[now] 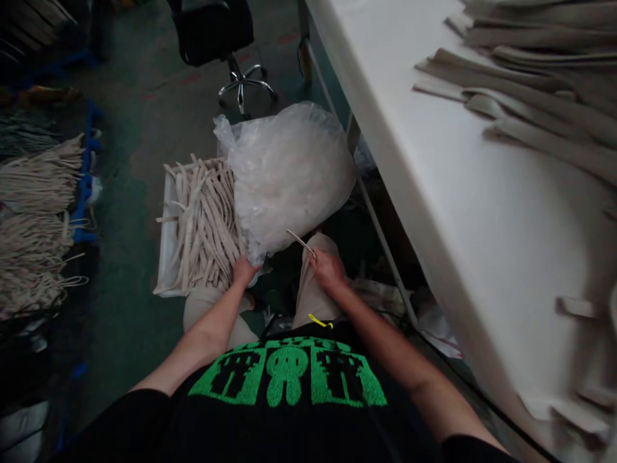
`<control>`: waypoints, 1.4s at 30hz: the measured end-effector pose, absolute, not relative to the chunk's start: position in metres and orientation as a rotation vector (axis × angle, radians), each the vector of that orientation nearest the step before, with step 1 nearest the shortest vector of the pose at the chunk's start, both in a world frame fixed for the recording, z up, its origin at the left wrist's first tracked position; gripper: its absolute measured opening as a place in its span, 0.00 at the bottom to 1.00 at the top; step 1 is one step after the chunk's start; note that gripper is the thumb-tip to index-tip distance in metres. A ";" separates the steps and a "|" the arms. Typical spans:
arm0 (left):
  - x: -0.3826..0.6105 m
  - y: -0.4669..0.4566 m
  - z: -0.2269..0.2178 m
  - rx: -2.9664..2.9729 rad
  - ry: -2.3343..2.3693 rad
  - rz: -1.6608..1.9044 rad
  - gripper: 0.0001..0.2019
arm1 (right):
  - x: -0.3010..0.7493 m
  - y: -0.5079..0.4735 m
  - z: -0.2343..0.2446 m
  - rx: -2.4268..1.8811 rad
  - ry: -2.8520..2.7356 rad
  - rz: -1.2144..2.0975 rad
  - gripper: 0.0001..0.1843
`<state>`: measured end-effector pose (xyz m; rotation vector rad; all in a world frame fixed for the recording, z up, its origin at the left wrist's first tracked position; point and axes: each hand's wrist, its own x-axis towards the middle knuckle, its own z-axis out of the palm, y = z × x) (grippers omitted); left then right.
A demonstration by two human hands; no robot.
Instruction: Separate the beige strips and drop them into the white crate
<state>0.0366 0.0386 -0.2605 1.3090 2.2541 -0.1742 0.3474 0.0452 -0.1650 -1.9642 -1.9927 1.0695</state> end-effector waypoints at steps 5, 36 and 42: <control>0.028 0.051 -0.267 1.347 2.245 -0.291 0.18 | 0.344 0.045 -0.166 -2.027 -1.999 1.082 0.21; 0.075 -0.075 -0.040 1.847 1.774 0.648 0.10 | 0.242 0.031 -0.107 -0.989 -0.684 2.766 0.19; 0.072 -0.098 -0.046 1.781 1.771 0.616 0.11 | 0.233 0.037 -0.090 -1.092 -0.788 2.417 0.10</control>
